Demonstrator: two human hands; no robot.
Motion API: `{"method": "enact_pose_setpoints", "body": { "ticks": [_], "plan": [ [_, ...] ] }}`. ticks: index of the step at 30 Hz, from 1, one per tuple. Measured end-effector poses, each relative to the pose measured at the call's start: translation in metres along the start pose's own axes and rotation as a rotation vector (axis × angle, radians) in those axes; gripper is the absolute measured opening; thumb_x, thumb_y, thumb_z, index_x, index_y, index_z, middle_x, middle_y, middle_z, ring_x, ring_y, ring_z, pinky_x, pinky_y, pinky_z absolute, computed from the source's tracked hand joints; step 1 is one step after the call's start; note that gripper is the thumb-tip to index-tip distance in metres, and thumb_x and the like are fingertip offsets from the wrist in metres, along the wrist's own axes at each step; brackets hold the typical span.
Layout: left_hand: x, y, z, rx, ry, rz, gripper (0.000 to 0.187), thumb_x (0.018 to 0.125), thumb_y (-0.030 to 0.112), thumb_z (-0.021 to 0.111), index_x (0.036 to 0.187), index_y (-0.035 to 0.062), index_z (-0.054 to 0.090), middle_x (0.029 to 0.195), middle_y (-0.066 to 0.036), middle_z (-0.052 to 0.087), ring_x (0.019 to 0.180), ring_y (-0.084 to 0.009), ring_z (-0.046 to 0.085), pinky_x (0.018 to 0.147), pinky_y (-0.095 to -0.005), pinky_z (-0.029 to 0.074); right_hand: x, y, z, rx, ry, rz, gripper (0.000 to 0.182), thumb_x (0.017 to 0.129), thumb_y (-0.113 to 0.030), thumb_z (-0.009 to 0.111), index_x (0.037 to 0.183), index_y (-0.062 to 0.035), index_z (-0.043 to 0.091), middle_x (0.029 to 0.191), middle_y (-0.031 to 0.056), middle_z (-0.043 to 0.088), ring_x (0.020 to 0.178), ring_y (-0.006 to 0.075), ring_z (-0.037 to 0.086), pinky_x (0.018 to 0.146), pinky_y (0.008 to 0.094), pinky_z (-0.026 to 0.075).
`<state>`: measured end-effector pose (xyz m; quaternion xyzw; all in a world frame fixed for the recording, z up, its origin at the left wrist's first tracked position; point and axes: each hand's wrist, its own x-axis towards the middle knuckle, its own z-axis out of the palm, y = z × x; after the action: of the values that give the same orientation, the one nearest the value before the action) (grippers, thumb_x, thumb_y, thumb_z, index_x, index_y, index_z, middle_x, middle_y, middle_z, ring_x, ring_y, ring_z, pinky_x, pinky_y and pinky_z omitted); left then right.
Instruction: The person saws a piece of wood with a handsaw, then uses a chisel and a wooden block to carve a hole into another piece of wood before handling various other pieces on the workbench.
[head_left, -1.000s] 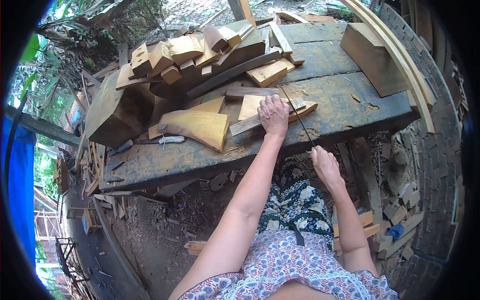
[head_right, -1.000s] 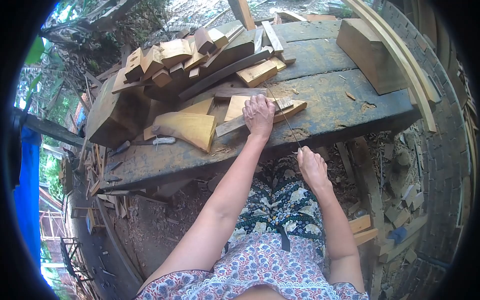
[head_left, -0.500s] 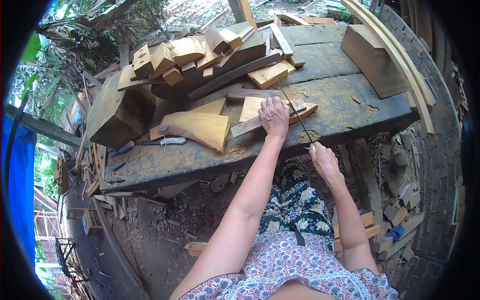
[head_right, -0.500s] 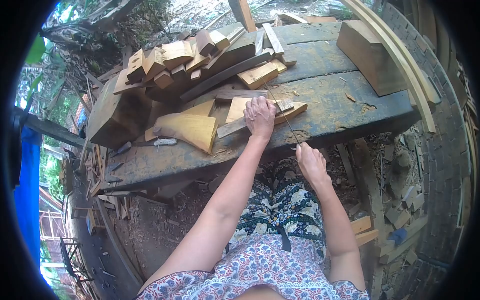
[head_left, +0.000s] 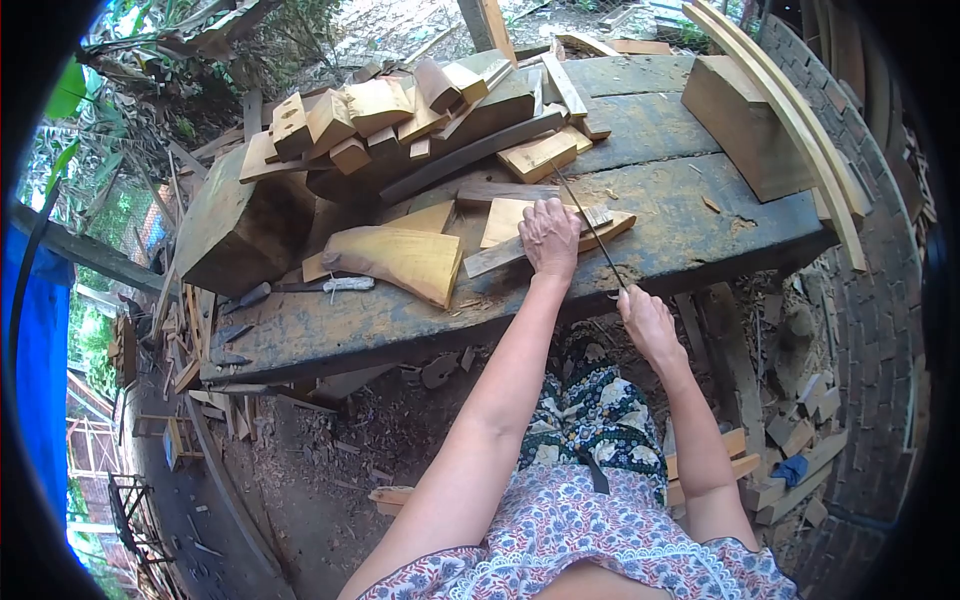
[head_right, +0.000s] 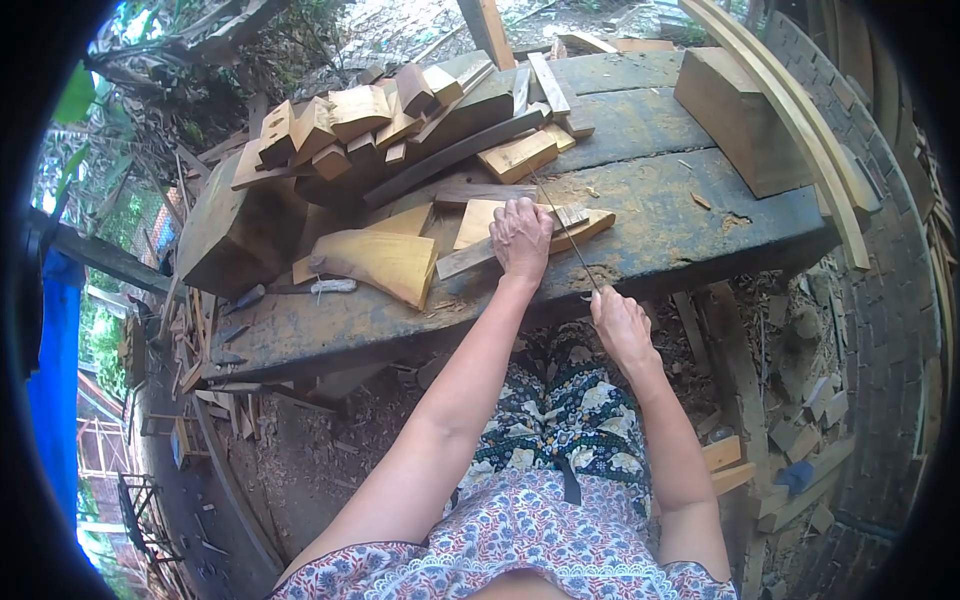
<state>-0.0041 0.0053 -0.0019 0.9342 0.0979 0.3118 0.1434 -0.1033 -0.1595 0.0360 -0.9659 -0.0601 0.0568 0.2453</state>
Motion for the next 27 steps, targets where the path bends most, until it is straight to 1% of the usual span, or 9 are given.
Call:
{"method": "enact_pose_setpoints", "body": {
  "ticks": [1,6,14,21,23,27],
  "plan": [
    [0.000,0.000,0.000,0.019,0.028,0.022,0.016,0.082,0.023,0.054,0.084,0.0073,0.055,0.085,-0.010,0.054,0.086,-0.0263,0.053,0.072,-0.0405,0.043,-0.004,0.003,0.000,-0.007,-0.010,0.008,0.029,0.096,-0.028,0.043,0.088,-0.0030,0.055,0.080,0.0259,0.063,0.082,0.0449,0.060,0.071,0.0532,0.049],
    [0.000,0.000,0.000,-0.004,0.001,0.005,0.017,0.082,0.024,0.054,0.085,0.0073,0.055,0.086,-0.010,0.055,0.087,-0.0271,0.053,0.074,-0.0410,0.043,-0.017,0.013,0.001,-0.010,-0.021,0.012,0.029,0.096,-0.028,0.043,0.088,-0.0029,0.055,0.079,0.0263,0.062,0.081,0.0454,0.060,0.071,0.0537,0.048],
    [0.000,0.000,-0.001,-0.003,0.003,-0.003,0.016,0.082,0.024,0.055,0.084,0.0081,0.054,0.086,-0.009,0.056,0.088,-0.0273,0.054,0.075,-0.0413,0.044,-0.003,0.004,0.002,-0.014,-0.022,0.000,0.029,0.096,-0.029,0.043,0.088,-0.0038,0.055,0.079,0.0260,0.062,0.081,0.0453,0.060,0.072,0.0538,0.049],
    [0.001,0.000,-0.002,-0.013,-0.010,-0.008,0.015,0.082,0.023,0.055,0.084,0.0080,0.054,0.086,-0.009,0.056,0.087,-0.0274,0.054,0.074,-0.0417,0.044,-0.018,0.011,0.001,-0.013,-0.015,0.008,0.029,0.096,-0.029,0.043,0.088,-0.0036,0.055,0.079,0.0260,0.063,0.081,0.0452,0.060,0.072,0.0543,0.048],
    [0.000,0.002,-0.004,-0.013,-0.021,-0.011,0.015,0.082,0.023,0.055,0.084,0.0079,0.054,0.086,-0.010,0.057,0.087,-0.0275,0.054,0.074,-0.0417,0.044,-0.016,0.008,-0.002,-0.011,-0.045,0.032,0.029,0.096,-0.029,0.043,0.088,-0.0035,0.056,0.079,0.0260,0.063,0.081,0.0450,0.061,0.073,0.0544,0.048],
    [0.001,0.001,-0.001,-0.010,-0.003,-0.009,0.016,0.082,0.023,0.054,0.084,0.0074,0.054,0.086,-0.010,0.057,0.087,-0.0280,0.054,0.075,-0.0420,0.044,-0.006,0.000,-0.003,-0.016,-0.004,-0.002,0.030,0.096,-0.029,0.043,0.089,-0.0034,0.056,0.079,0.0260,0.063,0.081,0.0450,0.061,0.073,0.0544,0.048]
  ]
}}
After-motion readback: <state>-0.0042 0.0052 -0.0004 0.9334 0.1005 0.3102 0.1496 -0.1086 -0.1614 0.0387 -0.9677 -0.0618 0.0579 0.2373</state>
